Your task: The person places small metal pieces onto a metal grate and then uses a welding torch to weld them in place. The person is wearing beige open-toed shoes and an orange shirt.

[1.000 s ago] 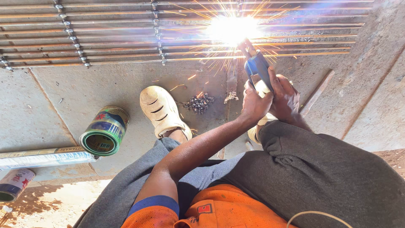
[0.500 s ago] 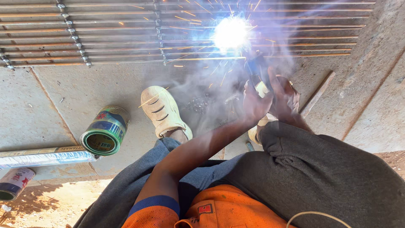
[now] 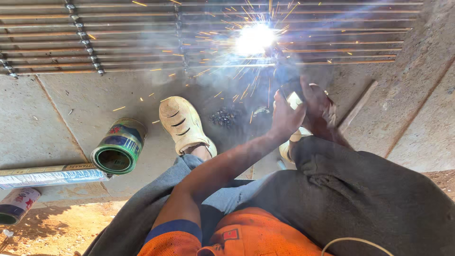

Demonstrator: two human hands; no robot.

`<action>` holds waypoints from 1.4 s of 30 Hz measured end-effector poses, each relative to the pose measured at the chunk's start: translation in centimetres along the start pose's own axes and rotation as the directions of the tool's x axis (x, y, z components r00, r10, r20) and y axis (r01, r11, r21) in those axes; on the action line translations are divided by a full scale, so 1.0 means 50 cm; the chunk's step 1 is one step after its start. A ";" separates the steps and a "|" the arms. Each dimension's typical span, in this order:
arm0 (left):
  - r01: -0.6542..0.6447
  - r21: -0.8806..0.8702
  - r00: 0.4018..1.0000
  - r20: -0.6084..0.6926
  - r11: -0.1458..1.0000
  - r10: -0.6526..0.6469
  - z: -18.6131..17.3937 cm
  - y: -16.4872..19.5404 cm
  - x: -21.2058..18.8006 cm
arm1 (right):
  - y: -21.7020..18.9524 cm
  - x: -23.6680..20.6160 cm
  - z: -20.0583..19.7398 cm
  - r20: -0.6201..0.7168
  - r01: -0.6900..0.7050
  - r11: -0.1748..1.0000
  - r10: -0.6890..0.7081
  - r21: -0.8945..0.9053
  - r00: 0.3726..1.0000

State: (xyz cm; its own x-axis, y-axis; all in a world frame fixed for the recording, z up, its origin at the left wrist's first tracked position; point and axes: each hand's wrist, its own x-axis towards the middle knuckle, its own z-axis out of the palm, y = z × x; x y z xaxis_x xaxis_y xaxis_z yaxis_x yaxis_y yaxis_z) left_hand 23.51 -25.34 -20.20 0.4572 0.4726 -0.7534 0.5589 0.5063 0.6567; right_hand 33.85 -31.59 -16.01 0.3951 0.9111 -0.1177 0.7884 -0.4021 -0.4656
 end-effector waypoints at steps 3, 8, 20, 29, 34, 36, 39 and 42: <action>-0.037 -0.092 0.999 -0.025 0.995 0.035 0.013 0.001 -0.007 | 0.002 -0.012 -0.002 -0.049 0.000 1.000 -0.001 -0.026 0.999; -0.211 -0.090 0.977 -0.047 0.973 0.207 0.008 0.043 -0.040 | 0.033 -0.024 0.001 -0.087 -0.086 0.995 0.090 0.049 0.992; -0.519 -0.097 0.828 0.189 0.849 0.528 -0.020 0.194 -0.138 | 0.106 -0.088 -0.056 0.252 -0.248 -0.045 0.225 0.968 0.941; -0.636 0.010 0.704 0.417 0.772 0.575 0.011 0.232 -0.163 | 0.096 -0.092 -0.122 0.144 -0.120 -0.147 0.162 0.982 0.976; -0.741 0.164 0.604 0.586 0.651 0.540 -0.021 0.243 -0.164 | 0.100 -0.090 -0.183 -0.194 0.221 -0.019 0.412 0.975 0.890; -0.831 0.219 0.519 0.637 0.511 0.571 -0.045 0.263 -0.150 | 0.097 -0.101 -0.212 -0.296 0.295 0.078 0.462 0.952 0.836; -0.831 0.480 0.537 0.823 0.281 0.183 -0.084 0.316 -0.121 | 0.076 -0.116 -0.249 -0.413 0.350 0.220 0.490 0.911 0.768; -0.832 0.549 0.555 0.816 0.082 0.163 -0.123 0.373 -0.121 | 0.062 -0.120 -0.298 -0.528 0.370 0.383 0.509 0.846 0.680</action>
State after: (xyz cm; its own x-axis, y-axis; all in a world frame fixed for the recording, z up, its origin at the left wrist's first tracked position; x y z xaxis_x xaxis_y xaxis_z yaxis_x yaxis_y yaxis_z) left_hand 26.91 -14.30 -3.17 0.9091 -0.2440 -0.3376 0.0456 -0.7473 0.6629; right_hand 40.97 -39.64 -3.67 0.9188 0.3668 0.1460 0.0492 0.2606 -0.9642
